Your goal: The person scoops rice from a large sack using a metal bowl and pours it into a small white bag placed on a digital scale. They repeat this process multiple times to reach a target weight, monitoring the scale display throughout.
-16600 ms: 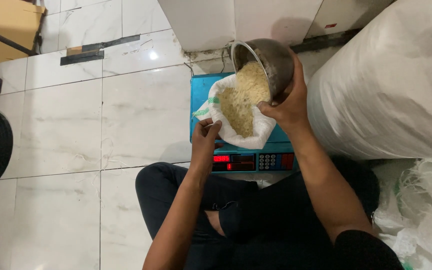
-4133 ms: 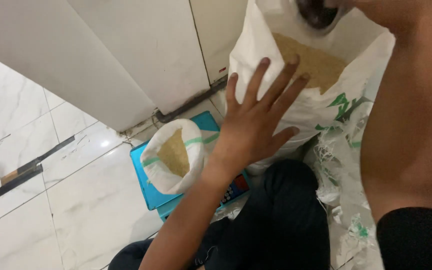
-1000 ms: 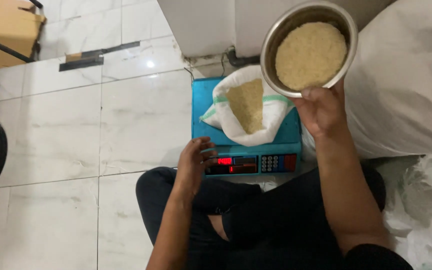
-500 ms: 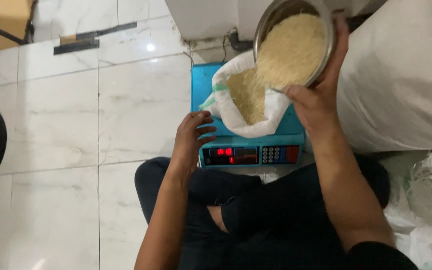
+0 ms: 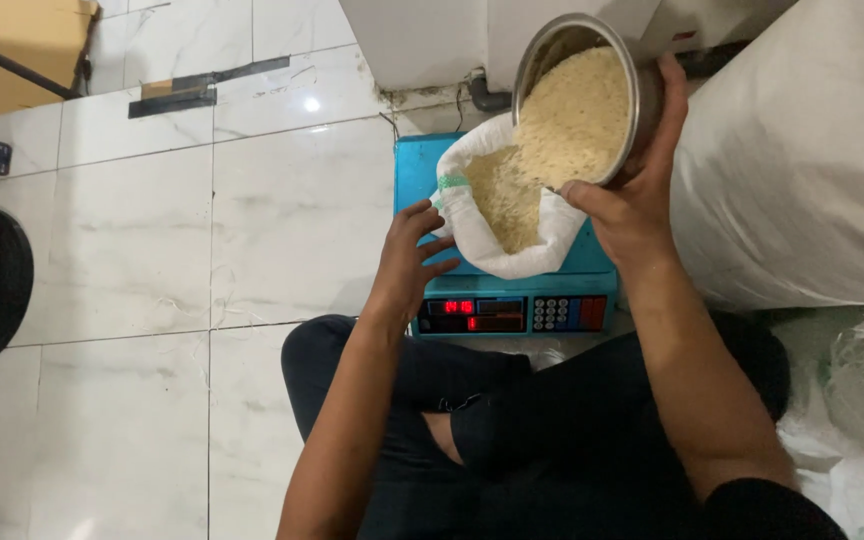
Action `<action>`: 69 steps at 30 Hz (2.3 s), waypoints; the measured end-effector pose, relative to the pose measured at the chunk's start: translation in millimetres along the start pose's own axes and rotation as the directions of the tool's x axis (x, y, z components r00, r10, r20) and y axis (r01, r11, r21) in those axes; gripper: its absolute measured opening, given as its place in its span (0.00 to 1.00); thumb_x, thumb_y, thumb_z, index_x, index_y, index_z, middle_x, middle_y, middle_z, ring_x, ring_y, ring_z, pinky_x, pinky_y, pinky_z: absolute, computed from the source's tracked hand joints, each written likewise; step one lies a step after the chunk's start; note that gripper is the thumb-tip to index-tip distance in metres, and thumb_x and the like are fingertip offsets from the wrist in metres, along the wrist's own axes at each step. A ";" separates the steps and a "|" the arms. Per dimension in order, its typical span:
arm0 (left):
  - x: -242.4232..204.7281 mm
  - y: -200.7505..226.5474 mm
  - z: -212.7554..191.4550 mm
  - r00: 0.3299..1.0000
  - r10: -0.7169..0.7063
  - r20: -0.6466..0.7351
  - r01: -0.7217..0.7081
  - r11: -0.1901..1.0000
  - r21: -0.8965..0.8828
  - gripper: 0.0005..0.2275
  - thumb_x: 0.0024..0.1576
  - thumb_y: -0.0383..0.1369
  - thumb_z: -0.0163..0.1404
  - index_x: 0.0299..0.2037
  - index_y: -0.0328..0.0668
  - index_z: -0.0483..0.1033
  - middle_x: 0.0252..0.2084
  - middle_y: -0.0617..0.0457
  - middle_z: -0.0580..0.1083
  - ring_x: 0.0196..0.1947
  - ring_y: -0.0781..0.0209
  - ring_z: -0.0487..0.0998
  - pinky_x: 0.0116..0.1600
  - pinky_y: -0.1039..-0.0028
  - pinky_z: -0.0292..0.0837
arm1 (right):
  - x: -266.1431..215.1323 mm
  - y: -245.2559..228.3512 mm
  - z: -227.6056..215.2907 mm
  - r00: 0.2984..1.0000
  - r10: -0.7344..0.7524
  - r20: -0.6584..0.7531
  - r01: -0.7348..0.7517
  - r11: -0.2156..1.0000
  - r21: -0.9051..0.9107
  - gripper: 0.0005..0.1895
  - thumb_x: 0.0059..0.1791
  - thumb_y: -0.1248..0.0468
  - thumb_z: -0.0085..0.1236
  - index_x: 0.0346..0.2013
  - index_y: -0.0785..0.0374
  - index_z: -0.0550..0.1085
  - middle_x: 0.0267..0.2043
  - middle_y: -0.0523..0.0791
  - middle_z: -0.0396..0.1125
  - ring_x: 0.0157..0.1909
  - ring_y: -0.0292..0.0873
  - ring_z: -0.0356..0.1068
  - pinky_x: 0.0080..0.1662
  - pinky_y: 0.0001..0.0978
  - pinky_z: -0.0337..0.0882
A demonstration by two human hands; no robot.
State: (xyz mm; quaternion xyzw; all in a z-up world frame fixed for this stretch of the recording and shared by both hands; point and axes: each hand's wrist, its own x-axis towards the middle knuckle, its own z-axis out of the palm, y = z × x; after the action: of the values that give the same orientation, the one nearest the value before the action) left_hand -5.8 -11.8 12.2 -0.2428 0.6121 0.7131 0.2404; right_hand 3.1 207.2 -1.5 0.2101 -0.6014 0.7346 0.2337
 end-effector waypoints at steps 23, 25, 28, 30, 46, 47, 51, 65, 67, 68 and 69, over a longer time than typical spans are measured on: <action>1.9 -3.6 -4.0 0.998 0.061 0.007 -0.061 0.998 0.023 0.30 0.51 0.44 0.42 0.65 0.43 0.60 0.52 0.48 0.66 0.49 0.52 0.74 0.49 0.63 0.74 | -2.2 -8.4 -2.2 0.996 -0.072 0.052 0.079 0.988 -0.135 0.51 0.48 0.82 0.57 0.74 0.38 0.46 0.76 0.43 0.40 0.80 0.49 0.43 0.77 0.50 0.58; 4.7 -4.2 -3.4 0.998 0.067 0.014 -0.067 0.997 0.022 0.30 0.51 0.44 0.42 0.65 0.43 0.60 0.52 0.48 0.66 0.49 0.53 0.73 0.49 0.63 0.73 | -2.4 -8.1 -3.8 0.996 -0.070 0.051 0.077 0.987 -0.142 0.53 0.49 0.83 0.57 0.75 0.37 0.45 0.77 0.43 0.39 0.81 0.48 0.42 0.78 0.49 0.55; 7.1 -6.3 -2.6 0.998 0.065 0.018 -0.065 0.998 0.008 0.29 0.50 0.45 0.44 0.64 0.44 0.61 0.52 0.49 0.67 0.48 0.54 0.73 0.49 0.63 0.73 | -4.1 -7.3 -4.3 1.000 -0.030 0.005 0.030 0.983 -0.179 0.54 0.44 0.82 0.57 0.74 0.40 0.44 0.77 0.44 0.37 0.80 0.50 0.42 0.77 0.46 0.57; 3.4 -3.5 0.4 0.999 0.045 0.002 -0.045 0.999 0.013 0.28 0.51 0.44 0.43 0.63 0.44 0.62 0.52 0.49 0.67 0.48 0.54 0.73 0.49 0.64 0.72 | -4.0 -9.5 -2.3 0.999 0.023 -0.028 -0.027 0.988 -0.151 0.53 0.45 0.82 0.58 0.73 0.42 0.44 0.77 0.47 0.36 0.80 0.52 0.44 0.73 0.46 0.62; 38.7 -31.7 10.6 0.957 0.283 0.065 -0.290 0.943 0.164 0.15 0.57 0.34 0.48 0.51 0.35 0.73 0.44 0.48 0.75 0.45 0.52 0.78 0.43 0.63 0.81 | -0.7 -14.7 4.4 0.995 -0.034 -0.095 0.013 0.978 -0.210 0.52 0.42 0.80 0.56 0.72 0.45 0.45 0.74 0.46 0.37 0.77 0.51 0.43 0.74 0.43 0.58; 37.5 -29.9 12.2 0.942 0.328 0.069 -0.334 0.935 0.116 0.13 0.57 0.33 0.49 0.49 0.34 0.74 0.41 0.48 0.75 0.41 0.54 0.78 0.41 0.64 0.80 | -0.1 -14.7 4.1 0.994 -0.041 -0.102 0.020 0.979 -0.205 0.52 0.42 0.79 0.57 0.73 0.46 0.45 0.74 0.46 0.37 0.78 0.50 0.43 0.75 0.44 0.58; 32.8 -32.5 16.9 0.915 0.391 0.099 -0.396 0.917 0.039 0.10 0.57 0.32 0.50 0.45 0.37 0.74 0.39 0.50 0.76 0.40 0.56 0.79 0.40 0.67 0.81 | -2.2 -13.4 0.7 0.996 -0.045 -0.081 0.024 0.970 -0.240 0.52 0.43 0.79 0.58 0.73 0.46 0.44 0.75 0.45 0.35 0.79 0.49 0.39 0.77 0.44 0.55; 17.6 -11.4 1.2 0.992 0.123 -0.018 -0.114 0.961 0.250 0.20 0.56 0.47 0.40 0.53 0.44 0.69 0.40 0.54 0.69 0.37 0.61 0.74 0.42 0.69 0.69 | -5.3 -8.1 -1.0 0.997 -0.043 -0.060 0.023 0.953 -0.302 0.52 0.42 0.80 0.59 0.73 0.49 0.45 0.75 0.44 0.36 0.79 0.48 0.40 0.77 0.40 0.53; 16.4 -9.9 -0.8 0.992 0.122 -0.014 -0.114 0.963 0.244 0.19 0.57 0.46 0.41 0.52 0.44 0.69 0.40 0.55 0.68 0.37 0.62 0.74 0.42 0.69 0.69 | -4.7 -8.7 -0.7 0.997 -0.058 -0.047 0.041 0.953 -0.299 0.52 0.43 0.80 0.59 0.73 0.49 0.45 0.75 0.44 0.37 0.79 0.49 0.42 0.76 0.41 0.55; 15.8 -9.1 -1.7 0.992 0.124 -0.011 -0.118 0.966 0.230 0.19 0.56 0.45 0.41 0.51 0.44 0.69 0.40 0.55 0.68 0.36 0.62 0.74 0.41 0.70 0.69 | -4.7 -10.2 0.2 0.998 -0.044 -0.053 0.026 0.951 -0.310 0.52 0.42 0.80 0.60 0.72 0.49 0.45 0.74 0.44 0.37 0.78 0.48 0.41 0.76 0.40 0.56; 15.4 -8.4 -2.6 0.992 0.127 -0.007 -0.123 0.969 0.216 0.18 0.55 0.45 0.42 0.50 0.44 0.70 0.40 0.54 0.68 0.36 0.62 0.74 0.41 0.70 0.69 | -4.8 -11.5 0.9 0.998 -0.031 -0.059 0.010 0.947 -0.320 0.53 0.40 0.80 0.60 0.72 0.49 0.45 0.74 0.44 0.36 0.78 0.48 0.41 0.76 0.39 0.56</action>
State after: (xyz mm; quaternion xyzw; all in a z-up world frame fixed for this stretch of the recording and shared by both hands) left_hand -12.1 -12.5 -4.3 -0.1838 0.7023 0.6538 0.2134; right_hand 13.8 207.8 4.9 0.1522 -0.7025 0.6312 0.2912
